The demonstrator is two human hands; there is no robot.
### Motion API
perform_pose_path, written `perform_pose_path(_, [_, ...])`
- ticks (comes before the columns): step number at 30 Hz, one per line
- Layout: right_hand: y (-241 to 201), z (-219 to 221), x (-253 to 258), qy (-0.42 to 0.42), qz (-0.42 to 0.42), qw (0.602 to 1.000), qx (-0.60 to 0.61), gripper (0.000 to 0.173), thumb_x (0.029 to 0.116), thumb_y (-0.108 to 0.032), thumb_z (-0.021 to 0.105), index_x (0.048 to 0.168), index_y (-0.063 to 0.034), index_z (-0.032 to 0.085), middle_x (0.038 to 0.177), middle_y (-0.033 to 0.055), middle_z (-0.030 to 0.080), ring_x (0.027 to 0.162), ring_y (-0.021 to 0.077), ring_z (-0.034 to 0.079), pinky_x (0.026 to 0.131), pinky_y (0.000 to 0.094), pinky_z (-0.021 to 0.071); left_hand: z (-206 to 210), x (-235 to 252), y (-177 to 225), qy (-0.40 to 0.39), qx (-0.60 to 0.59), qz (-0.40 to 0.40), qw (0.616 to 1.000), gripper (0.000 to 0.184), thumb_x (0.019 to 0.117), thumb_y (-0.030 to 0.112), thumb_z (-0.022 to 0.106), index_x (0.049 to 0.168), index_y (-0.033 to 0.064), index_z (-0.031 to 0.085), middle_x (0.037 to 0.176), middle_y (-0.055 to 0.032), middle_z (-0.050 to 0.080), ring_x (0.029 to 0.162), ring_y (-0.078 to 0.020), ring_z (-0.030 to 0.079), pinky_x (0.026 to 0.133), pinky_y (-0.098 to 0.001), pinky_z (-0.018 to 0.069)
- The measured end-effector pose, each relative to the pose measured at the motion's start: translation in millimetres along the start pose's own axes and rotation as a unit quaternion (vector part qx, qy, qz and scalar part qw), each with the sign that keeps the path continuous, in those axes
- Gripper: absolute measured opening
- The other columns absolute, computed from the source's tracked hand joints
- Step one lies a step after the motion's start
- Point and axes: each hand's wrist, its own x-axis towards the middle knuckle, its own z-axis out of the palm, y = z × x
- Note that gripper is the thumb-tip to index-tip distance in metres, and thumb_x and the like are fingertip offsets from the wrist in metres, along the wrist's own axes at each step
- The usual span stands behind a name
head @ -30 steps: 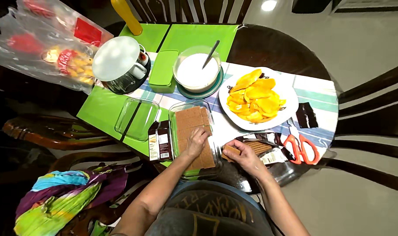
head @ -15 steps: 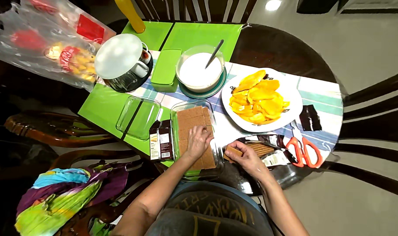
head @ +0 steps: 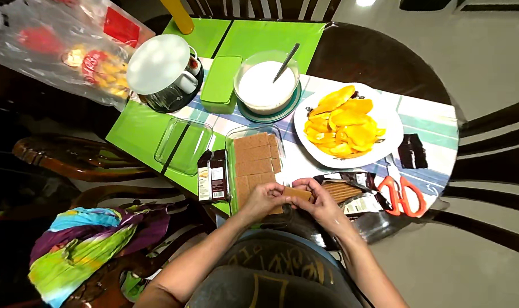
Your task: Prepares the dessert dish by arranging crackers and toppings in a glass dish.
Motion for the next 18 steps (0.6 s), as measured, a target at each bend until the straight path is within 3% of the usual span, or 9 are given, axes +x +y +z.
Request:
perform_pose_path(3, [6.3,2.2,-10.7,-0.002,0.002,0.999,-0.045,0.028,0.0904,-0.008,0.073,0.116,-0.0034,0.062,0.099,0.0056,0.072,0.08,0.014,0.072,0.075,0.0294,0.0622,-0.1,-7.9,-8.6,0.003,-0.027,-0.003,1.0,0.021,0.0919,0.008,0.073,0.109,-0.003,0.067,0.092,-0.0045,0.071,0.08,-0.0083,0.068,0.078,-0.0255,0.0584])
perform_pose_path(9, [19.1,14.6,-32.5,0.024,0.006,0.999,-0.029,0.022,0.0905,-0.008,0.074,0.11,-0.0019,0.067,0.099,0.0064,0.073,0.078,0.0146,0.073,0.073,0.0297,0.0642,5.7,-23.6,-12.2,-0.01,0.015,-0.01,1.0,0.019,0.0915,0.009,0.074,0.106,-0.0023,0.07,0.095,-0.0048,0.072,0.08,-0.0067,0.069,0.078,-0.0238,0.0587])
perform_pose_path(14, [24.5,19.8,-36.2,0.073,-0.019,0.997,-0.024,0.02,0.0842,-0.008,0.08,0.102,-0.0031,0.072,0.089,0.0024,0.075,0.076,0.0085,0.072,0.073,0.025,0.0619,6.7,-28.8,-14.6,-0.009,-0.033,-0.013,0.999,0.018,0.0902,0.003,0.074,0.106,-0.0045,0.069,0.092,-0.0059,0.074,0.081,-0.0094,0.071,0.08,-0.027,0.0605])
perform_pose_path(18, [24.0,19.7,-34.3,0.083,-0.014,0.996,-0.003,0.02,0.0832,-0.007,0.081,0.101,-0.0035,0.074,0.089,0.002,0.076,0.079,0.0063,0.071,0.074,0.023,0.0599,6.5,-27.9,-14.1,0.004,-0.022,-0.006,1.0,0.017,0.0924,0.005,0.072,0.106,-0.004,0.069,0.092,-0.0047,0.074,0.082,-0.0077,0.07,0.081,-0.0256,0.0591])
